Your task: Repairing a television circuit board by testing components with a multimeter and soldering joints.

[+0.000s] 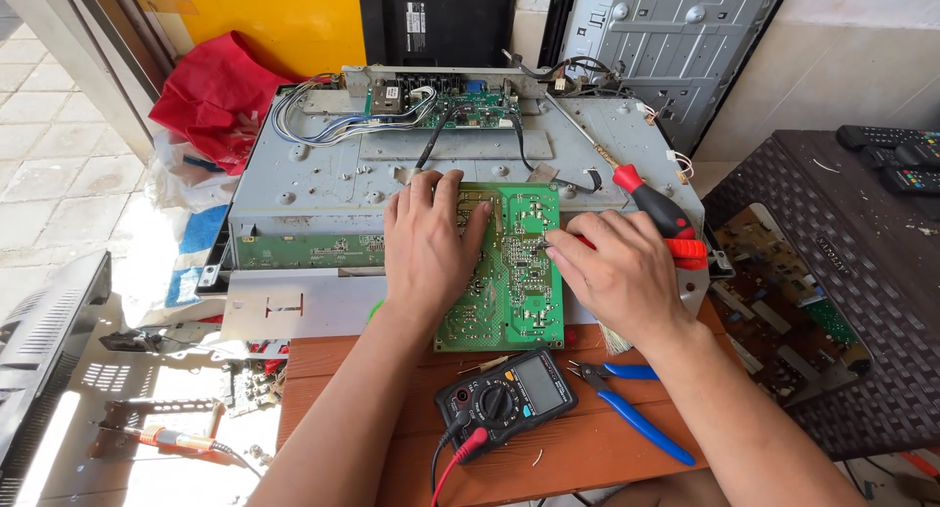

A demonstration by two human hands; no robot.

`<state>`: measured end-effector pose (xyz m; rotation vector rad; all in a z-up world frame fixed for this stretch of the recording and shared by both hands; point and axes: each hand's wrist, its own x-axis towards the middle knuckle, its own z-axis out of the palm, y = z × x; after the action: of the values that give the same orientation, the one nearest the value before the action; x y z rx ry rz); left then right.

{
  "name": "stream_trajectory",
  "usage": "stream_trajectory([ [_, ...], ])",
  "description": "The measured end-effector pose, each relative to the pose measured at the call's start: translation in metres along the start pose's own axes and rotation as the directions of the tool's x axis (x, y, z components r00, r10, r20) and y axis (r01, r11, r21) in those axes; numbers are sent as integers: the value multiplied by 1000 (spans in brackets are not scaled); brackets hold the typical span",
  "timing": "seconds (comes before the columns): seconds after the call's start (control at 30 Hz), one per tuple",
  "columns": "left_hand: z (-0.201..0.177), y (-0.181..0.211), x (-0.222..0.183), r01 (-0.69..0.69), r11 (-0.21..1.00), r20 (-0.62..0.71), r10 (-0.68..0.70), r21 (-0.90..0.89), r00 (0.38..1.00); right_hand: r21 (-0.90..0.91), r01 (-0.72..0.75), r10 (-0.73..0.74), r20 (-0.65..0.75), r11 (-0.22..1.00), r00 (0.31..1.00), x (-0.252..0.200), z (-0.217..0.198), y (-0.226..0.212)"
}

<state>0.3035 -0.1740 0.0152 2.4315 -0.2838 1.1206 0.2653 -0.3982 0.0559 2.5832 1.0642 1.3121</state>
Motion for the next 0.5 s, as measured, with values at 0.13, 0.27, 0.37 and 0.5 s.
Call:
stream_trajectory([
  [0.13, 0, 0, 0, 3, 1000, 3, -3, 1, 1000, -23, -12, 12, 4, 1000, 1000, -2, 1, 0],
  [0.27, 2, -1, 0, 3, 1000, -1, -3, 8, 1000, -25, -11, 11, -9, 1000, 1000, -5, 4, 0],
  [0.37, 1, 0, 0, 8, 1000, 5, -8, 12, 1000, 0, -14, 14, -26, 1000, 1000, -3, 4, 0],
  [0.5, 1, 0, -1, 13, 1000, 5, -13, 10, 1000, 0, -12, 12, -47, 1000, 999, -5, 8, -1],
])
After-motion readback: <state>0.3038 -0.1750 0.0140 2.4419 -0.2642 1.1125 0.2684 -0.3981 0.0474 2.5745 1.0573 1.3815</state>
